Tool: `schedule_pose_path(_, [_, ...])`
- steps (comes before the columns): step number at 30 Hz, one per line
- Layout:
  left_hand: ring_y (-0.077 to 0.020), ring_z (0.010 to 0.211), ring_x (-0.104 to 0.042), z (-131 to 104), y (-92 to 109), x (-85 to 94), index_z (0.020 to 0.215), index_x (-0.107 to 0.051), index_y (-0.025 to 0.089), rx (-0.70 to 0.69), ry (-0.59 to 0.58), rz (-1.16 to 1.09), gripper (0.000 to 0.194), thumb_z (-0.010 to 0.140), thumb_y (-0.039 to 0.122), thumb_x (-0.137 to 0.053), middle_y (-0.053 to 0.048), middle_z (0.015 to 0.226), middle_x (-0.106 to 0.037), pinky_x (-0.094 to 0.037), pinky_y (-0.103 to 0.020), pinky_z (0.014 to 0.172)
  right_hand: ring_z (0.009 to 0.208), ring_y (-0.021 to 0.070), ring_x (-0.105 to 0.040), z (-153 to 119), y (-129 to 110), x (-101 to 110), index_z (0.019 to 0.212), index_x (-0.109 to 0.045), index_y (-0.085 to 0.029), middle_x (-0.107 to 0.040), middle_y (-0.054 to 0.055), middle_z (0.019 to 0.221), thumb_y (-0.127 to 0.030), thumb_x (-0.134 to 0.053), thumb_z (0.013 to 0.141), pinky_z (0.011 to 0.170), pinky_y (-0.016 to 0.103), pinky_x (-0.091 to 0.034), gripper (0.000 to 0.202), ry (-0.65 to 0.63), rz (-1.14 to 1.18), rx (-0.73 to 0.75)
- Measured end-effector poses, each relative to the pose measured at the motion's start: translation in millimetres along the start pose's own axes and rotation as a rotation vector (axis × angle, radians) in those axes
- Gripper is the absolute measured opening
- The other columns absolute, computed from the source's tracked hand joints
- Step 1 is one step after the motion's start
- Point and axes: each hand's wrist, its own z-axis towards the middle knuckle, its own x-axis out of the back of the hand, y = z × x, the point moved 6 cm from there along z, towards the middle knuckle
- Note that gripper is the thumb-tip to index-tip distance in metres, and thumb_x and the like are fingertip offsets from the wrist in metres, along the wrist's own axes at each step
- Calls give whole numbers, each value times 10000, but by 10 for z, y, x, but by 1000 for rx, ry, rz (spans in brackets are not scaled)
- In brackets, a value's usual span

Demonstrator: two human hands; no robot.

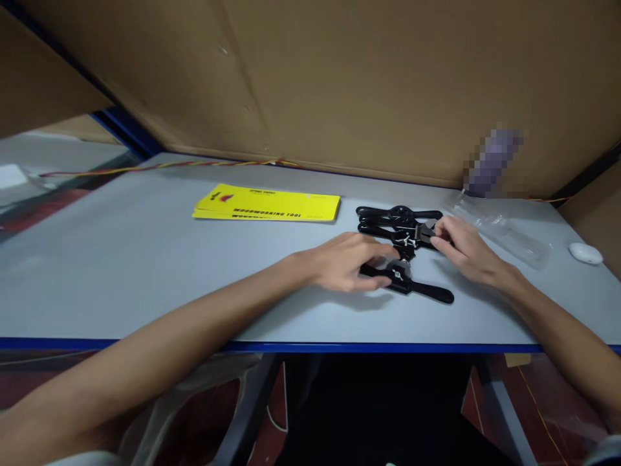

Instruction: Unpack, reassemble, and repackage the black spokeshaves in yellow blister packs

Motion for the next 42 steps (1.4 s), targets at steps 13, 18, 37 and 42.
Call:
schedule_pose_path(13, [-120,513,-449,42,-224,47,1146,-756,138,59,83,-78,376,936,220,-454,14,606,-601,-383,-260,589,659,174,-558,-25,-264,-276,1183,-630,-166,-660,10,776,-324,-570,995,656,309,-370,253,-218,-122,158])
schedule_pose_path(18, [-129,602,-539,89,-233,11,1156,-760,139,-3,65,-139,339,960,230,-499,-43,778,-708,-417,-267,639,809,198,-678,-33,-271,-353,1246,-714,-193,-753,58,930,-314,-501,1054,680,311,-405,311,-210,-235,271])
schedule_pose_path(37, [-158,616,-615,252,-223,-22,1397,-677,213,-58,-102,108,392,1041,306,-542,-72,825,-755,-357,-269,583,634,165,-561,-9,-90,-88,850,-682,-184,-693,42,746,-231,-536,977,596,323,-339,199,118,-397,179])
schedule_pose_path(42, [-158,621,-627,263,-184,-50,1166,-753,179,-231,-2,376,277,1039,321,-552,-73,795,-744,-363,-273,574,630,165,-549,-21,-75,-41,818,-694,-186,-682,39,716,-247,-555,969,606,327,-339,214,184,-444,179])
